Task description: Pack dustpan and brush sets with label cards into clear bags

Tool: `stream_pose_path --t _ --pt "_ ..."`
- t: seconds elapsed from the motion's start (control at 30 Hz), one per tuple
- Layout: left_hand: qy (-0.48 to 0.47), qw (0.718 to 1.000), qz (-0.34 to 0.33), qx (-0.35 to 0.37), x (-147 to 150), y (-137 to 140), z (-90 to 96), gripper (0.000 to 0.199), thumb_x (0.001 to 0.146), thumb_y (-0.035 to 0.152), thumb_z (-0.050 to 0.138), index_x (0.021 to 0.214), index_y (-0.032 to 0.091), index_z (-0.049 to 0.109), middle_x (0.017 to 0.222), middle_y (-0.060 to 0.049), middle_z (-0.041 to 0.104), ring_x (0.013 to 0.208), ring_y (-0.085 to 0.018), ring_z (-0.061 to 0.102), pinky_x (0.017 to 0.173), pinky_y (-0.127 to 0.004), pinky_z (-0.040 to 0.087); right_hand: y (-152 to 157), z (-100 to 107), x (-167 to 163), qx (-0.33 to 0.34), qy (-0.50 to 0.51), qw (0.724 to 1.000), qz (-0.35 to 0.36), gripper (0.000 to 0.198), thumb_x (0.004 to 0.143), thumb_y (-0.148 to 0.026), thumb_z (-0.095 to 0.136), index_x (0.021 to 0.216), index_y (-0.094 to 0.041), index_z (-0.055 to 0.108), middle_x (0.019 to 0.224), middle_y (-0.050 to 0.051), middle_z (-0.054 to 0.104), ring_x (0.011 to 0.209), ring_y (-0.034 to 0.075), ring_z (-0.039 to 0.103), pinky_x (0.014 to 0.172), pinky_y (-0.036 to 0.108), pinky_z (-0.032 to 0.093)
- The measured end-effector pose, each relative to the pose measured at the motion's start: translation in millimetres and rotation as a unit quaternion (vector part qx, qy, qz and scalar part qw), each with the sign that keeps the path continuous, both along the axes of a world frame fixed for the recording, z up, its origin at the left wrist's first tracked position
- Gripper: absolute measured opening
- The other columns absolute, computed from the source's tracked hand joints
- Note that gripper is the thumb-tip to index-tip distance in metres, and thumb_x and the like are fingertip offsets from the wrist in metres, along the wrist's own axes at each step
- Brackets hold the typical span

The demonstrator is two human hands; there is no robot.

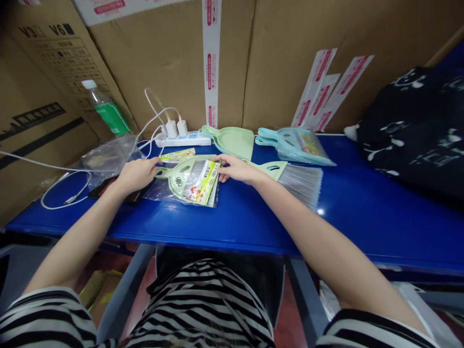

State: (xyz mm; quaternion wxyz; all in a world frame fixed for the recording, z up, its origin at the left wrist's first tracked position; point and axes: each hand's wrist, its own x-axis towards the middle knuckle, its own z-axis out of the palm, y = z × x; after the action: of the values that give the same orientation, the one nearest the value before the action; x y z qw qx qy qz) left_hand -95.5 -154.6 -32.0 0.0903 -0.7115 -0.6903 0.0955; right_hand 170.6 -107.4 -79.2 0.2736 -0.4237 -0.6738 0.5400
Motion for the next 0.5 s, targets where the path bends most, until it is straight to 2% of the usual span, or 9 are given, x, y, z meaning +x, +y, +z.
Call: stream_pose_path --t 0.5 --pt "0.003 1.000 0.000 -0.003 0.5 -0.8 0.7 0.042 0.095 0.021 0.036 0.132 0.020 0.056 0.120 -0.014 0.069 0.113 -0.033 0.065 0.093 -0.044 0.052 -4.3 5.5 -4.2 -0.008 -0.025 0.999 -0.023 0.029 0.088 -0.002 0.055 0.112 -0.018 0.059 0.082 -0.001 0.057 0.056 0.007 0.059 0.058 0.018 0.058"
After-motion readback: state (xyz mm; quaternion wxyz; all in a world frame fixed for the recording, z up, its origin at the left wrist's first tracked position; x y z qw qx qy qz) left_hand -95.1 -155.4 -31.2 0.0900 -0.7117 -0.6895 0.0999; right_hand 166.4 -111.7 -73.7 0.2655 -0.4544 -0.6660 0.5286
